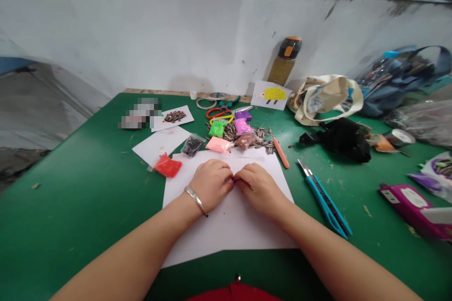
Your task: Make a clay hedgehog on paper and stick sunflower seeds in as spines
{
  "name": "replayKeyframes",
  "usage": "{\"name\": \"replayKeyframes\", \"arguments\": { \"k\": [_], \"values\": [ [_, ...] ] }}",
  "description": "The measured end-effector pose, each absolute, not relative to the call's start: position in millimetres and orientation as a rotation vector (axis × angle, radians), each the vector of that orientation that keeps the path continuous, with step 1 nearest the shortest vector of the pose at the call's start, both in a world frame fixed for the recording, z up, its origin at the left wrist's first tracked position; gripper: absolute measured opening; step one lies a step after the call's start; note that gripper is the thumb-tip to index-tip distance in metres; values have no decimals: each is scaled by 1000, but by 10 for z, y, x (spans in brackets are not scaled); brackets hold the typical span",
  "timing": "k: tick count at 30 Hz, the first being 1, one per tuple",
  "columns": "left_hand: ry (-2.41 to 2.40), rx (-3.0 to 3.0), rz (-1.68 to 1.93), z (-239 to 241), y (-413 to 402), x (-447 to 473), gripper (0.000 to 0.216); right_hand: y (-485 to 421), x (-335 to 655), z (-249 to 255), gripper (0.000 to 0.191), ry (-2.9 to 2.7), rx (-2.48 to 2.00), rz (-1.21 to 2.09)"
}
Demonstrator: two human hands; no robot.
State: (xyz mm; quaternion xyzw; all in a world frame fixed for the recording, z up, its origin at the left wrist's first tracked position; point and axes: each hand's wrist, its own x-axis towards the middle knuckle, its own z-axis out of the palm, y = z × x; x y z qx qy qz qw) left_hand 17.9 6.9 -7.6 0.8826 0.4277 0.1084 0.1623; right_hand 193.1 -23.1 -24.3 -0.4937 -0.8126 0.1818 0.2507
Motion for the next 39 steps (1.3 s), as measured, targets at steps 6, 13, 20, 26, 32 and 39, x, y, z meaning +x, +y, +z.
{"name": "replayKeyframes", "arguments": {
  "k": [6,13,20,26,32,39],
  "values": [
    [1225,2514,302,-78,68,174,14,-233,1911,-254,18,-2202,-1349,490],
    [1234,2499,302,-81,69,179,14,-226,1906,-265,18,-2213,-1375,479],
    [1235,2493,318,-92,73,175,14,-263,1892,-248,18,-2252,-1423,435],
    [1241,2499,320,-81,68,180,13,-255,1986,-208,14,-2233,-1497,371],
    [1253,2486,348,-83,60,190,14,-205,2024,-204,21,-2240,-1474,423],
    [1275,2465,353,-98,53,207,13,-199,2012,-225,23,-2173,-1503,445]
  ]
}}
